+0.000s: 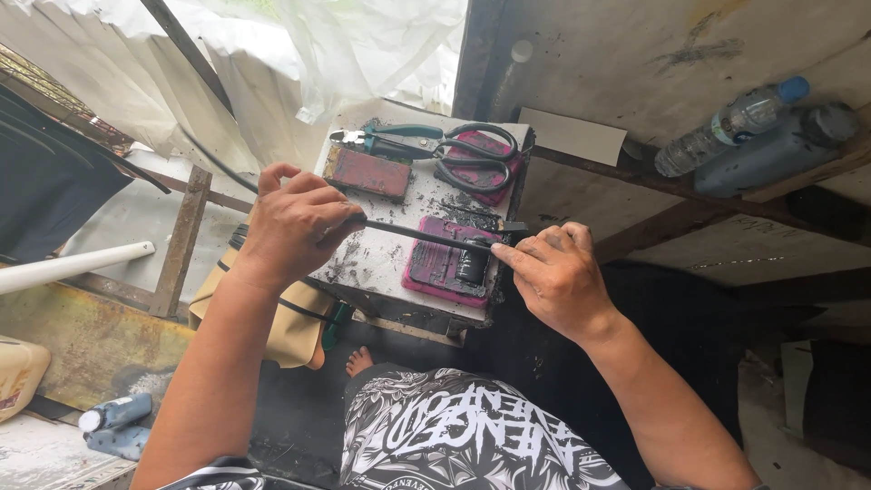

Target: Applying edge paint to leather straps using a manual applicator and hanging them to dry.

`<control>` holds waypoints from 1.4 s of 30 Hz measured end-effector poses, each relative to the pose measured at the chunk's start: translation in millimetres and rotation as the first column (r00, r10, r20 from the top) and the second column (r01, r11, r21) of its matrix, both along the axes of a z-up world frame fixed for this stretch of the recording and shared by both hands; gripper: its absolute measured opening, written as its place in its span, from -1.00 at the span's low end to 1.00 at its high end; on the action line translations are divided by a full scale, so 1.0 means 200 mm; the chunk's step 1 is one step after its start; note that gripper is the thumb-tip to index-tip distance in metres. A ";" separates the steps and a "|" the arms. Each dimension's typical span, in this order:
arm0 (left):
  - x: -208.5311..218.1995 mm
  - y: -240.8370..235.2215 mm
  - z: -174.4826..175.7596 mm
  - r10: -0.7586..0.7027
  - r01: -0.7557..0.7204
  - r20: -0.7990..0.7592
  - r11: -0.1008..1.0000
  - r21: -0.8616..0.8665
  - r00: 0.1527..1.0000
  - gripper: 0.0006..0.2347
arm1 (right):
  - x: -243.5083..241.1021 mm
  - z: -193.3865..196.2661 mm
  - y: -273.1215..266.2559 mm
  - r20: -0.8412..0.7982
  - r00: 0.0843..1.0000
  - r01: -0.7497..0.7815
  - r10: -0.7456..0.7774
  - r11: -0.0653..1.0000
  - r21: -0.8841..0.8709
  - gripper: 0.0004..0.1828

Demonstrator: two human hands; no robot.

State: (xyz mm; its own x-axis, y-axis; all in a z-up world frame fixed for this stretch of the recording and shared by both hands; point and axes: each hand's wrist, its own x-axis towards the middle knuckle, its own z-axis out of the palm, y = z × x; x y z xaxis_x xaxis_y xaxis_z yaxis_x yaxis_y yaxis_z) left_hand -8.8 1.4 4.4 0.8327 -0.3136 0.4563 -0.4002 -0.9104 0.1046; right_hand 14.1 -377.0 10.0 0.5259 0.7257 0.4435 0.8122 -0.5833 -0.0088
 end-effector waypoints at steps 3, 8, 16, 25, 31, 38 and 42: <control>0.00 -0.03 0.02 -0.018 0.018 0.021 1.000 0.023 1.000 -0.94 | -0.02 0.00 -0.02 0.019 0.999 0.028 -0.028 1.000 0.012 -0.75; 0.02 -0.12 0.02 -0.054 0.053 0.029 0.998 0.037 0.998 -0.94 | -0.05 0.00 -0.10 0.024 0.997 0.068 -0.069 0.997 0.042 -0.75; 0.06 -0.34 0.05 -0.189 0.187 0.058 0.982 0.031 0.980 -0.93 | -0.12 -0.05 -0.31 0.045 0.991 0.119 -0.125 0.986 0.118 -0.74; 0.08 -0.54 0.10 -0.290 0.289 0.000 0.956 0.039 0.957 -0.90 | -0.20 -0.09 -0.52 0.028 0.970 0.236 -0.242 0.962 0.134 -0.76; 0.11 -0.63 0.09 -0.304 0.307 -0.047 0.948 0.081 0.951 -0.91 | -0.21 -0.10 -0.59 -0.053 0.958 0.287 -0.283 0.946 0.151 -0.76; 0.14 -0.65 0.17 -0.380 0.378 -0.067 0.925 -0.037 0.923 -0.91 | -0.14 -0.11 -0.69 -0.317 0.930 0.281 -0.187 0.917 0.282 -0.78; 0.16 -0.67 0.21 -0.395 0.374 -0.120 0.913 -0.165 0.911 -0.89 | -0.08 -0.10 -0.72 -0.640 0.767 0.363 -0.044 0.852 0.377 -0.78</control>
